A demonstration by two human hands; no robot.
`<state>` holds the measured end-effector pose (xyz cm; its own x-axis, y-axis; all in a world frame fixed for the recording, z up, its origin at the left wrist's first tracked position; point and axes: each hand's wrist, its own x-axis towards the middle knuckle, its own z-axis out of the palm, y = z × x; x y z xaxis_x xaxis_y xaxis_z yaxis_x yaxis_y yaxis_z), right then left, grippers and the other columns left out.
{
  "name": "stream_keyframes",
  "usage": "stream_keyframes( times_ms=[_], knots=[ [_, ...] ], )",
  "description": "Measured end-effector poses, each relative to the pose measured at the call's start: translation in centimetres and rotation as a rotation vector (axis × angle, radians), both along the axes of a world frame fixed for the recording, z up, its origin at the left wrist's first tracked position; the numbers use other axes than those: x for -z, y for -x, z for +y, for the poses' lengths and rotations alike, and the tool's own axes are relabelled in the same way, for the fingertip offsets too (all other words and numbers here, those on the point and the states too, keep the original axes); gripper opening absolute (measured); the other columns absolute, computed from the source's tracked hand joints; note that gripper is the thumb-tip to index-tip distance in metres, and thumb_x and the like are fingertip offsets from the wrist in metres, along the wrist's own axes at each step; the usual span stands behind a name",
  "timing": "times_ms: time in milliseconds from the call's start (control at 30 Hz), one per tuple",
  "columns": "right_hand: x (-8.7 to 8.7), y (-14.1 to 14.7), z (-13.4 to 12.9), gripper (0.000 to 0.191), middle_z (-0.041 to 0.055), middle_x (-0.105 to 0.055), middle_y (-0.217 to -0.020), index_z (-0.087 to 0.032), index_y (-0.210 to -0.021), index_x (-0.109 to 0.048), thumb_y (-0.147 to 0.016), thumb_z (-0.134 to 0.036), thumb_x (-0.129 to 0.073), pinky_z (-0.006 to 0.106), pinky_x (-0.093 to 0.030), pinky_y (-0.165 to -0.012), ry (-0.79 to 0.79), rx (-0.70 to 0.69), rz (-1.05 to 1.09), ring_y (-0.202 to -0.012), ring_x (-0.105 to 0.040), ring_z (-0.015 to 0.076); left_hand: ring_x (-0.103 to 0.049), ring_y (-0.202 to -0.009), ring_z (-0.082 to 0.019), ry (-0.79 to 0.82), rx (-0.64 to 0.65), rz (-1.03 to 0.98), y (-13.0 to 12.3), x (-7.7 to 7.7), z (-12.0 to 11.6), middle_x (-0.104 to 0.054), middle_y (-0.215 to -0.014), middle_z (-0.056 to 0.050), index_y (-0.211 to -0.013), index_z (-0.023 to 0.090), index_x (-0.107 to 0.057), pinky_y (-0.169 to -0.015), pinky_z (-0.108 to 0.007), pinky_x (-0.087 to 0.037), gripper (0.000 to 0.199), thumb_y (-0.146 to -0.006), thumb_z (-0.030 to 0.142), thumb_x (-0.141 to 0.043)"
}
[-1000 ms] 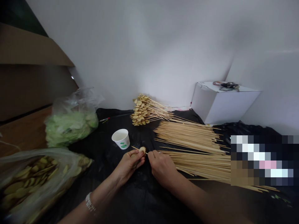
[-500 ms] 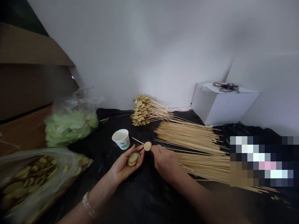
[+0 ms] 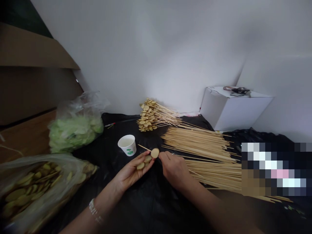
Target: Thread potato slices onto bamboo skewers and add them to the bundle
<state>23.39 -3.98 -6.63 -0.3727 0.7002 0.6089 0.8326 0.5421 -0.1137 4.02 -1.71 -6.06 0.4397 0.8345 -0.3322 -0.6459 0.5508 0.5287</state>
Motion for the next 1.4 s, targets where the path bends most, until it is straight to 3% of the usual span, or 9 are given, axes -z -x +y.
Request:
stream_keyframes(
  times_ms=[167, 267, 433, 633, 800, 967, 1100, 1233, 1400],
  knots=[
    [-0.3, 0.19, -0.1, 0.019, 0.0014, -0.058, -0.072, -0.017, -0.086, -0.058, -0.092, -0.013, -0.04, 0.026, -0.03, -0.058, 0.011, 0.002, 0.006, -0.065, -0.053, 0.0132, -0.066, -0.089, -0.022, 0.149, 0.009, -0.083, 0.45, -0.71, -0.03, -0.065, -0.093, -0.014, -0.096, 0.008, -0.059, -0.079, -0.033, -0.055, 0.018, -0.082, 0.019, -0.055],
    [-0.42, 0.25, -0.16, 0.02, 0.0018, -0.059, -0.072, -0.017, -0.084, -0.058, -0.091, -0.013, -0.04, 0.025, -0.032, -0.06, 0.026, -0.036, 0.007, -0.065, -0.053, 0.0129, -0.063, -0.098, -0.026, 0.096, 0.018, -0.187, 0.72, -0.9, -0.21, -0.064, -0.097, -0.016, -0.092, 0.007, -0.059, -0.089, -0.041, -0.051, 0.022, -0.072, 0.005, -0.051],
    [-0.51, -0.06, 0.03, 0.023, 0.0032, -0.061, -0.072, -0.017, -0.083, -0.059, -0.093, -0.016, -0.039, 0.024, -0.035, -0.06, 0.008, -0.068, 0.026, -0.068, -0.055, 0.0129, -0.057, -0.112, -0.028, -0.023, -0.005, -0.141, 0.74, -0.34, -0.03, -0.063, -0.106, -0.015, -0.09, 0.008, -0.057, -0.097, -0.042, -0.045, 0.055, -0.044, -0.015, -0.035],
    [-0.7, -0.47, 0.28, 0.024, 0.0039, -0.061, -0.072, -0.017, -0.084, -0.06, -0.093, -0.017, -0.038, 0.024, -0.037, -0.06, -0.001, -0.059, 0.038, -0.068, -0.057, 0.0133, -0.06, -0.108, -0.023, -0.084, -0.023, -0.033, 0.36, -0.38, 0.0, -0.063, -0.106, -0.013, -0.09, 0.011, -0.056, -0.098, -0.035, -0.046, 0.038, -0.064, -0.016, -0.046],
    [-0.91, -0.5, 0.23, 0.024, 0.0038, -0.061, -0.073, -0.017, -0.083, -0.059, -0.094, -0.018, -0.037, 0.024, -0.038, -0.062, 0.014, -0.058, 0.052, -0.068, -0.057, 0.0133, -0.065, -0.095, -0.018, -0.111, -0.04, 0.077, 0.14, -0.53, -0.24, -0.066, -0.097, -0.01, -0.09, 0.013, -0.057, -0.088, -0.033, -0.052, 0.013, -0.079, 0.005, -0.06],
    [-0.7, -0.58, 0.35, 0.023, 0.0041, -0.062, -0.075, -0.017, -0.087, -0.06, -0.094, -0.018, -0.038, 0.024, -0.039, -0.063, 0.029, -0.066, 0.058, -0.071, -0.058, 0.0137, -0.066, -0.092, -0.018, -0.047, -0.085, 0.135, 0.18, -0.58, -0.05, -0.067, -0.096, -0.008, -0.087, 0.014, -0.059, -0.08, -0.032, -0.055, 0.011, -0.078, 0.011, -0.065],
    [-0.62, -0.57, 0.31, 0.023, 0.0042, -0.063, -0.075, -0.017, -0.087, -0.06, -0.094, -0.018, -0.039, 0.024, -0.039, -0.062, 0.038, -0.073, 0.045, -0.07, -0.058, 0.0133, -0.067, -0.083, -0.015, 0.017, -0.131, 0.138, 0.32, -0.67, 0.13, -0.067, -0.093, -0.007, -0.089, 0.013, -0.061, -0.068, -0.021, -0.055, 0.014, -0.076, 0.009, -0.066],
    [-0.82, -0.5, 0.22, 0.023, 0.004, -0.063, -0.074, -0.018, -0.088, -0.061, -0.094, -0.019, -0.038, 0.024, -0.038, -0.06, 0.034, -0.066, 0.042, -0.069, -0.058, 0.0129, -0.065, -0.071, -0.011, -0.012, -0.117, 0.143, 0.32, -0.6, 0.06, -0.064, -0.078, -0.002, -0.081, 0.014, -0.06, -0.057, -0.014, -0.052, 0.013, -0.073, 0.008, -0.068],
    [-0.84, -0.57, 0.38, 0.024, 0.0039, -0.063, -0.074, -0.017, -0.086, -0.061, -0.094, -0.018, -0.038, 0.024, -0.038, -0.059, 0.027, -0.062, 0.043, -0.068, -0.057, 0.0128, -0.06, -0.061, -0.008, -0.061, -0.062, 0.105, 0.21, -0.5, 0.02, -0.059, -0.074, 0.0, -0.093, 0.018, -0.058, -0.047, -0.011, -0.045, 0.018, -0.077, 0.014, -0.066]
  ],
)
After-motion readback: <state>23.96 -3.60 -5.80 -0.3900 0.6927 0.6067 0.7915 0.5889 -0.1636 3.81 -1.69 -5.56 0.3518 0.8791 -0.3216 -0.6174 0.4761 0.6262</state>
